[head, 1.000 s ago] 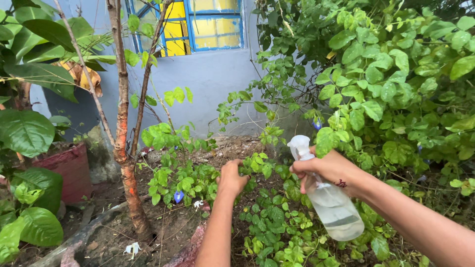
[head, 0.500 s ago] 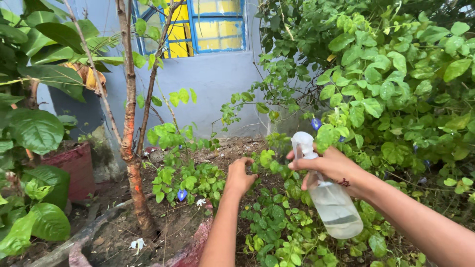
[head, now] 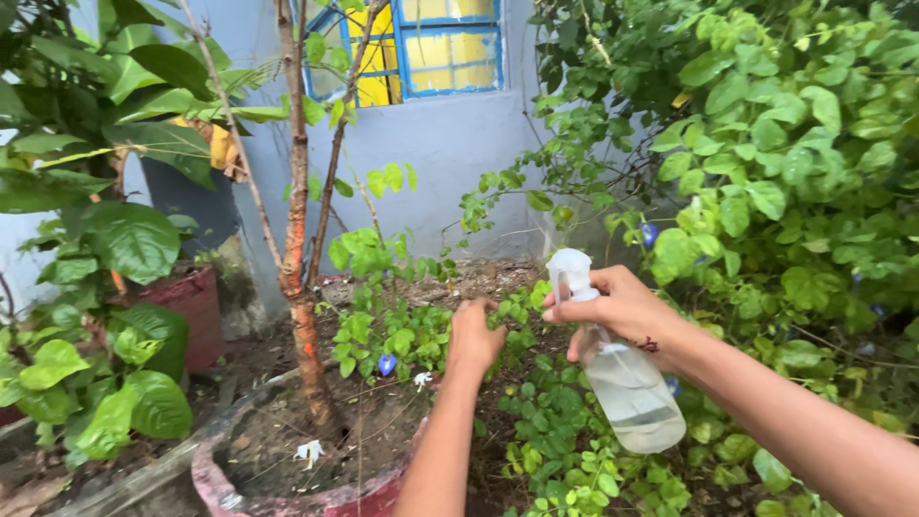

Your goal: The person sprays water from a bottle onto various plants in pots and garden beds, occasionally touching leaves with their hands.

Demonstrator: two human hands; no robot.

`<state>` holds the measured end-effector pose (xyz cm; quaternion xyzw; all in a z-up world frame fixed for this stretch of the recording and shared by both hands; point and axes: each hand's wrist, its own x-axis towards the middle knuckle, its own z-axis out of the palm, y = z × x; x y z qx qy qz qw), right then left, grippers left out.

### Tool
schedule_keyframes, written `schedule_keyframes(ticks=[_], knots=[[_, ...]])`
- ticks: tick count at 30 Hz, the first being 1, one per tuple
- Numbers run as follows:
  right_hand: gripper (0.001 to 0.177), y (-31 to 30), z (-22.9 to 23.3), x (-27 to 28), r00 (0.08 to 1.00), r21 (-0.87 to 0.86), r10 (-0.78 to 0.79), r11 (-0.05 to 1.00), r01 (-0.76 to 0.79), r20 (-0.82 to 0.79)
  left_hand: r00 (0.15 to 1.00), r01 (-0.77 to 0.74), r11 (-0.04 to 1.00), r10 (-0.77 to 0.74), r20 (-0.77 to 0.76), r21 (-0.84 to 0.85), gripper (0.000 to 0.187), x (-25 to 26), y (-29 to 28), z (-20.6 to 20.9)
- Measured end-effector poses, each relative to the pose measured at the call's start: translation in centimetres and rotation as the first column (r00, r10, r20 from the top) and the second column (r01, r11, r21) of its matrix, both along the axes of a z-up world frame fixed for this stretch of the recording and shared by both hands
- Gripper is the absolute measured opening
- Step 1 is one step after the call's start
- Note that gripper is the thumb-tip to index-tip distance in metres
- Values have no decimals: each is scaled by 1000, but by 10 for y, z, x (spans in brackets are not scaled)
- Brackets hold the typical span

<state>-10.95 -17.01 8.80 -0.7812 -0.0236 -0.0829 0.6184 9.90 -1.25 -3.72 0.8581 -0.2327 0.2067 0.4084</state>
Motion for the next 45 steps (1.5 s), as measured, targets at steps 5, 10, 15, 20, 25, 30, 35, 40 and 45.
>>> schedule_keyframes(ticks=[5,10,15,20,25,30,35,40,45], knots=[[35,22,-3,31,998,25,55,998,-55,-1,979,-87,995,95,182,-51,36,31,50,23],[23,54,7,43,992,27,114,993,-116,56,968,-219,976,218,127,-2,43,52,99,39],[26,67,4,68,979,-29,202,979,-203,-19,959,-241,955,261,-106,174,47,72,130,40],[27,72,0,91,979,-52,193,979,-196,-62,907,-184,920,294,-300,346,54,80,145,35],[28,70,-18,117,978,-7,198,980,-199,-61,921,-59,919,201,-335,390,56,105,154,17],[26,72,-25,122,964,53,264,964,-262,-42,934,-29,931,154,-322,363,52,126,159,1],[25,81,-27,122,977,-39,208,977,-210,-44,949,-18,941,123,-291,339,49,134,160,-7],[33,84,-26,123,982,-32,186,982,-186,-2,947,-19,953,114,-302,302,50,131,158,-7],[30,90,-20,110,998,-148,39,989,-30,56,944,-29,956,122,-305,292,48,118,156,-3]])
